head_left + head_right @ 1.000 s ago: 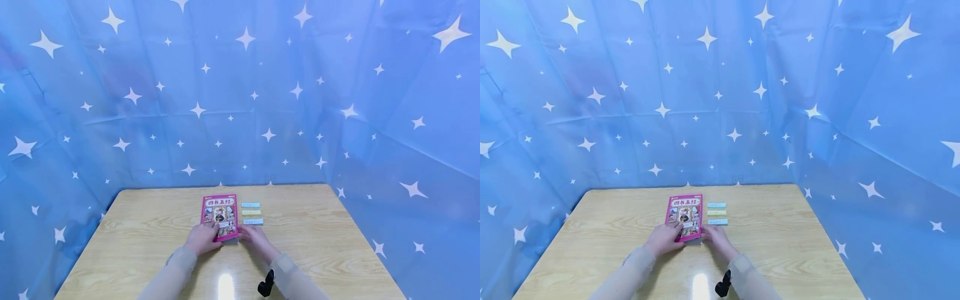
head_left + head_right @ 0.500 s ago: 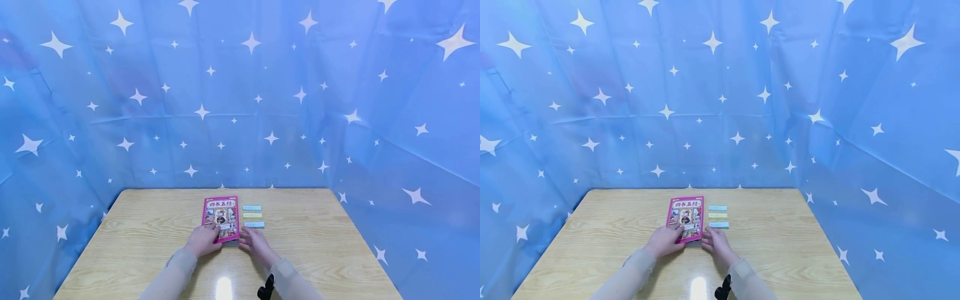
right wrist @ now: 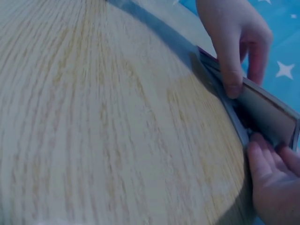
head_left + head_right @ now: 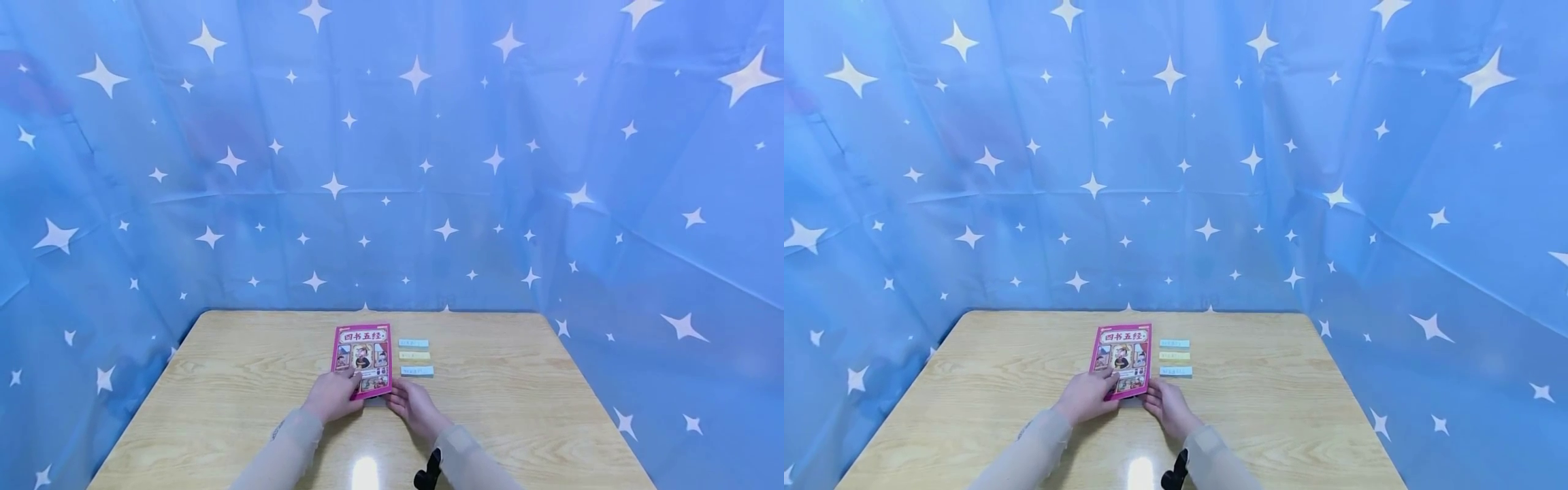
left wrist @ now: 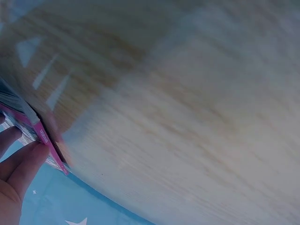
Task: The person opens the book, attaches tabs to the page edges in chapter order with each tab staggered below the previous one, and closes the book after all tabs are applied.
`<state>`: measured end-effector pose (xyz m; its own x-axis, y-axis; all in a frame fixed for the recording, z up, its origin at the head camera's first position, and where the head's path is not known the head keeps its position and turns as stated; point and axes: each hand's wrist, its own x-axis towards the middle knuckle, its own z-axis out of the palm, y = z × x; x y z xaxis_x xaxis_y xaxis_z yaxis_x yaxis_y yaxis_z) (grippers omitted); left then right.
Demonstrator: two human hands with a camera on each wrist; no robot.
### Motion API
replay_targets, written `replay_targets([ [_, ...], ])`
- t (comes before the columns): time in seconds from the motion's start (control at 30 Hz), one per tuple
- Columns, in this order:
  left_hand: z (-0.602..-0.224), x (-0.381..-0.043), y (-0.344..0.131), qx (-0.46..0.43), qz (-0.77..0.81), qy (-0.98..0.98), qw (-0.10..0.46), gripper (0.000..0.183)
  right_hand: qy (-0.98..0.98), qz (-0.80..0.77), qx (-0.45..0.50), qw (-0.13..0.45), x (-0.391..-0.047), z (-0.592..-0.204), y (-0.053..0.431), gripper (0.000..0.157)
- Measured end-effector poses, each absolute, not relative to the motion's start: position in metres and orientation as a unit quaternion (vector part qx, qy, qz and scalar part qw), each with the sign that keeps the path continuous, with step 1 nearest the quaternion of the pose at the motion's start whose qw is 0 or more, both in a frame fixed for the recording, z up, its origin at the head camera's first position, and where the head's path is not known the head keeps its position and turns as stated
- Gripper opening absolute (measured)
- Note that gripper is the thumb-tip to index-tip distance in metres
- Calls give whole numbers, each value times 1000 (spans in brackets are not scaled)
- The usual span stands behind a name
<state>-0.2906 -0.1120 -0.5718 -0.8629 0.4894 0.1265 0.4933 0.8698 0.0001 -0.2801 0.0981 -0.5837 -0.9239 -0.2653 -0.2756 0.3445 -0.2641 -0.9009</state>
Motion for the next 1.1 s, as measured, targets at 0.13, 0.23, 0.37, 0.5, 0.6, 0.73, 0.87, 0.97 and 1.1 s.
replay_targets([
  [0.13,-571,-290,-111,-253,-12,-965,65,56,580,-792,45,185,-279,-584,97,49],
  [0.23,-572,-291,-112,-254,-9,-965,72,55,585,-789,48,182,-280,-585,96,48],
  [0.37,-574,-292,-112,-253,-6,-964,76,55,590,-785,47,183,-282,-585,95,47],
  [0.5,-575,-292,-112,-250,-5,-965,74,56,594,-782,44,186,-283,-584,95,47],
  [0.6,-573,-291,-110,-243,-12,-968,65,57,598,-777,48,187,-283,-585,96,47],
  [0.73,-572,-289,-108,-228,-22,-972,51,57,611,-766,46,194,-285,-588,97,47],
  [0.87,-573,-288,-107,-219,-24,-975,35,58,625,-755,28,196,-284,-592,98,46],
  [0.97,-575,-288,-107,-215,-26,-976,29,59,629,-753,14,192,-282,-594,98,46],
  [1.1,-575,-290,-108,-209,-28,-977,35,59,633,-752,4,184,-282,-594,97,50],
])
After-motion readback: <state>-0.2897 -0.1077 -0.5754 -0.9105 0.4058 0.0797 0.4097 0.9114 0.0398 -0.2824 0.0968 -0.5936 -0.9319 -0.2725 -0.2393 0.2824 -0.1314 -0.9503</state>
